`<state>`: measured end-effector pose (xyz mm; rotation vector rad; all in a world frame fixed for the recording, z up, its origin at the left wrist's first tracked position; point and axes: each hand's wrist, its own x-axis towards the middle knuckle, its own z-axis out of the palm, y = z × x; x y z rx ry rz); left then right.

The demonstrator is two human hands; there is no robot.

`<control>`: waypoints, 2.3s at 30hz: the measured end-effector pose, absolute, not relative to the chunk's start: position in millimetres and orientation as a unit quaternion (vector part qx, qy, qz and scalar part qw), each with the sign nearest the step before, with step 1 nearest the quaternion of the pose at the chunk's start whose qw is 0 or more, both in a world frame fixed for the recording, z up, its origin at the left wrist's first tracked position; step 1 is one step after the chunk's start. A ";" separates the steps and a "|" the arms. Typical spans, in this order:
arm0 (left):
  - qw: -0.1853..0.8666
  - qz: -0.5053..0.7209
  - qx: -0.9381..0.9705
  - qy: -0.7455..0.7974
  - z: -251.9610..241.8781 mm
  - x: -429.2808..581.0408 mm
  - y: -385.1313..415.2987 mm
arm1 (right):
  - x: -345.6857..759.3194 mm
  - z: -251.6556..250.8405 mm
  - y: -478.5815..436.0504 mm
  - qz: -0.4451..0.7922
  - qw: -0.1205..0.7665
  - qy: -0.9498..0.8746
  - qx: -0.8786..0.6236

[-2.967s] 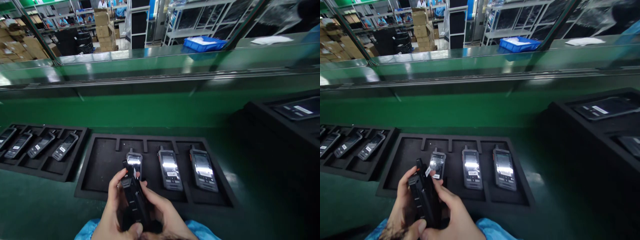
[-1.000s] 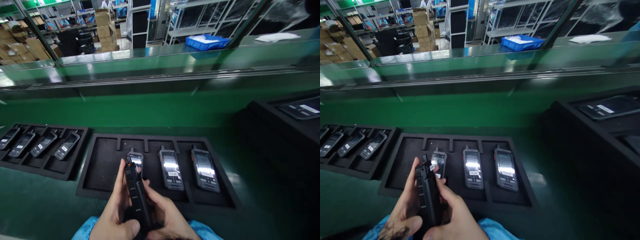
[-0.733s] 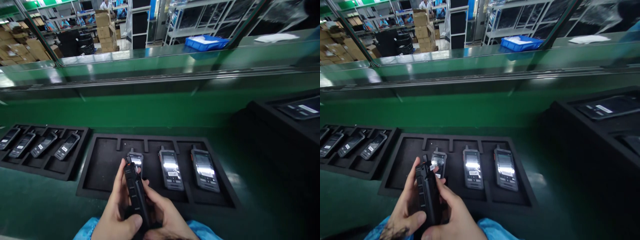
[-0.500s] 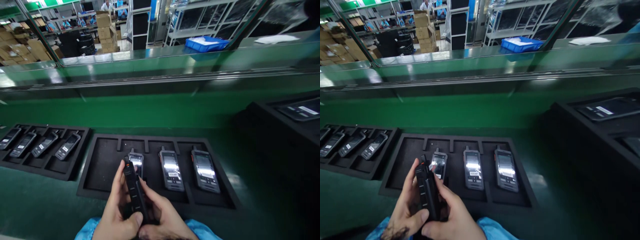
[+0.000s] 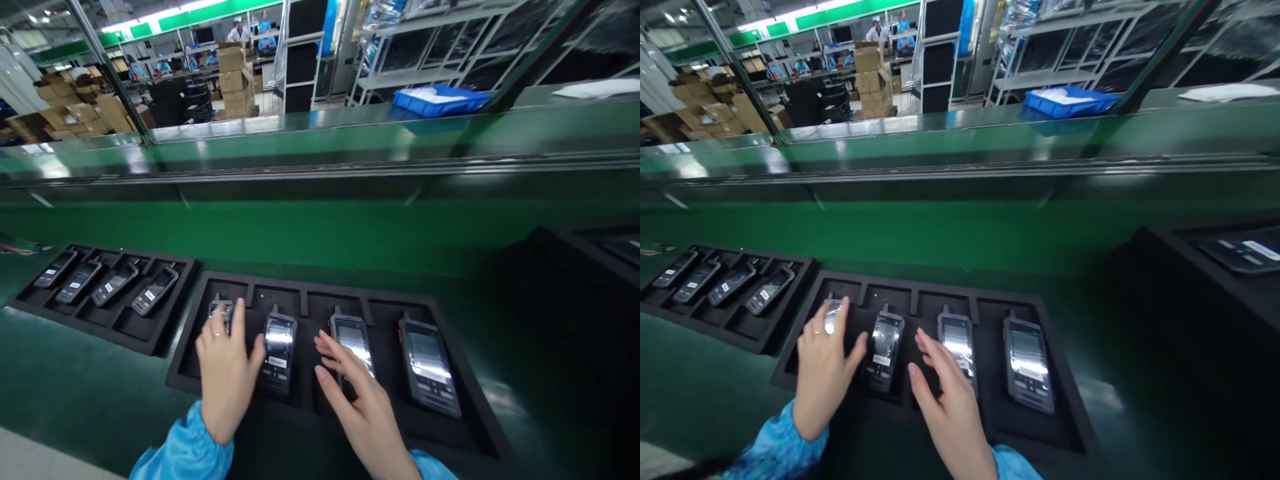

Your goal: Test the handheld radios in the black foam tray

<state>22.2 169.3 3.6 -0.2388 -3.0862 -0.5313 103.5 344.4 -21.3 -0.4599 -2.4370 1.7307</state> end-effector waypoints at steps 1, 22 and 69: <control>-0.013 -0.188 -0.098 -0.977 0.4 27.7 178.9 | 103.7 -22.3 344.6 0.563 0.062 -0.811 -0.146; -0.087 -0.765 -0.007 -0.638 -4.1 69.2 189.0 | 122.6 -18.7 305.7 0.513 0.348 -0.785 0.026; -0.177 -0.816 -0.008 -0.551 14.0 68.2 181.1 | 126.9 -34.2 304.9 0.854 -0.034 -0.519 -0.018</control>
